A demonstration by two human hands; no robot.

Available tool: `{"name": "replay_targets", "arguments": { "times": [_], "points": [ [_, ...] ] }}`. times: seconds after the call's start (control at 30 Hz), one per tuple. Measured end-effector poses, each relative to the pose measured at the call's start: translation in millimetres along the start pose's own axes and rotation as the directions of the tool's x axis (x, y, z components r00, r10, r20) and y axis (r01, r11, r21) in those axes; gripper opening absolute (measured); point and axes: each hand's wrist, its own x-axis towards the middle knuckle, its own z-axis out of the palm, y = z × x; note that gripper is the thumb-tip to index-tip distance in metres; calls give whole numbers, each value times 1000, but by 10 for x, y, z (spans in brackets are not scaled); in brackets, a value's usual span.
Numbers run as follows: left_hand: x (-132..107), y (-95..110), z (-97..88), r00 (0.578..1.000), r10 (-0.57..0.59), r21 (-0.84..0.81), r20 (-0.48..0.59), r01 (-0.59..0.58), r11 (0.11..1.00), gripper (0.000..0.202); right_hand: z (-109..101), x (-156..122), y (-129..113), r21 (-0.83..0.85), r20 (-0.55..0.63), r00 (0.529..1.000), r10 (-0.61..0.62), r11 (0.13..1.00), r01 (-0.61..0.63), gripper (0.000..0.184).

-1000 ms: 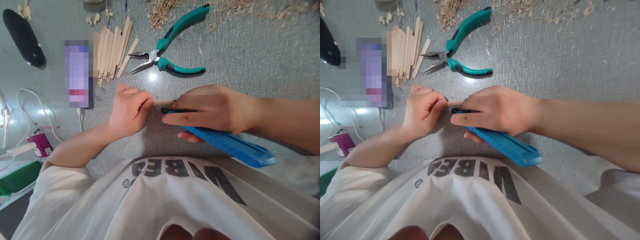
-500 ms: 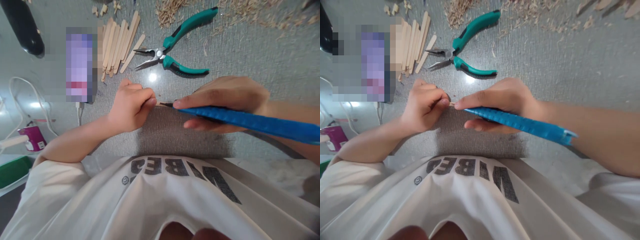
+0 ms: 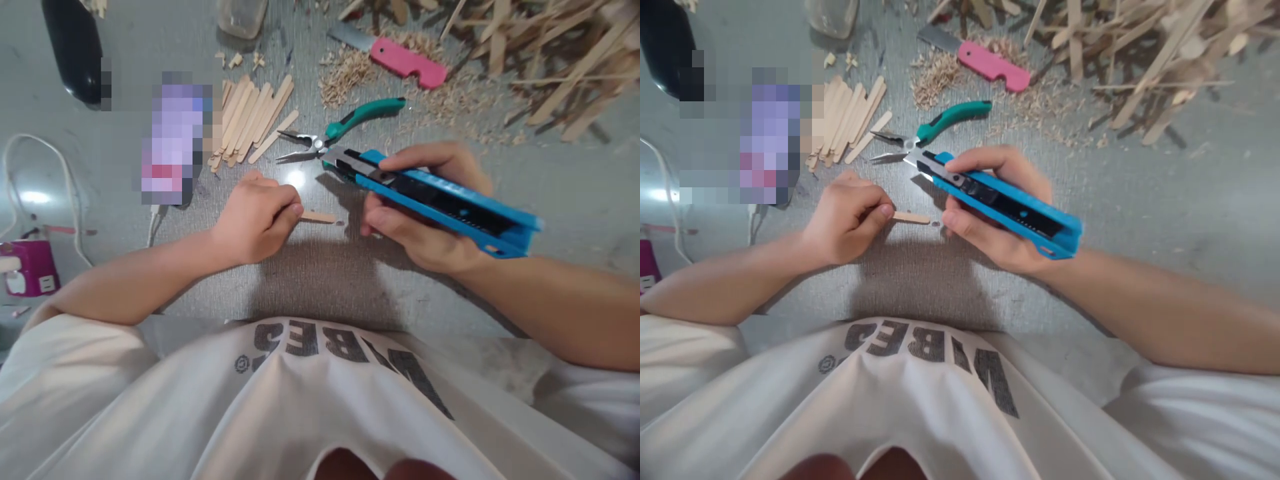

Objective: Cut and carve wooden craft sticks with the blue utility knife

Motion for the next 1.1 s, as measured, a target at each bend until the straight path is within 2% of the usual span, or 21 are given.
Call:
{"name": "replay_targets", "arguments": {
  "times": [0.03,0.07,0.13,0.2,0.3,0.43,0.5,0.57,0.63,0.7,0.73,0.8,0.83,0.9,1.0,1.1],
  "points": [
    [1,1,4,1000,-3,-5,-7,3,1000,29,19,16,-23,136,-82,996,29,991,-18,50],
    [2,2,7,1000,-6,-11,-16,6,1000,29,40,37,-38,253,-81,995,55,967,-33,51],
    [6,3,12,999,-26,-16,-38,25,1000,29,69,88,-39,442,21,988,152,885,-145,44],
    [11,4,16,997,-57,-18,-59,56,998,28,57,145,-14,550,99,976,195,807,-217,35],
    [14,11,26,992,-96,-32,-77,93,995,28,-45,215,14,650,148,968,203,718,-250,37],
    [7,21,47,989,-107,-39,-103,104,994,28,-201,262,-7,706,315,932,181,611,-357,35],
    [3,18,56,989,-102,-34,-104,99,995,28,-222,264,-28,725,317,942,106,614,-313,32],
    [1,11,64,991,-95,-22,-97,93,995,28,-200,251,-54,714,252,965,68,660,-233,31],
    [-1,4,75,991,-92,-7,-95,92,996,29,-158,223,-81,647,172,982,79,743,-173,36],
    [-3,1,92,989,-97,2,-107,98,995,29,-119,181,-105,508,64,997,51,858,-76,37],
    [-5,-1,103,988,-100,2,-116,101,995,29,-105,154,-114,398,24,1000,10,917,-19,38],
    [-11,-6,127,985,-106,-1,-139,107,994,28,-84,94,-131,40,-49,996,-76,996,78,44],
    [-15,-11,138,983,-109,-2,-148,110,994,28,-75,64,-141,-158,-37,995,-88,984,82,46],
    [-26,-25,157,982,-110,11,-150,113,993,28,-59,10,-170,-444,21,997,-78,893,79,47],
    [-42,-50,172,987,-95,61,-132,104,993,29,-35,-26,-235,-639,143,989,-31,760,116,53],
    [-55,-66,181,989,-81,93,-123,93,991,35,-21,-2,-324,-774,215,967,135,628,84,57]
  ]
}}
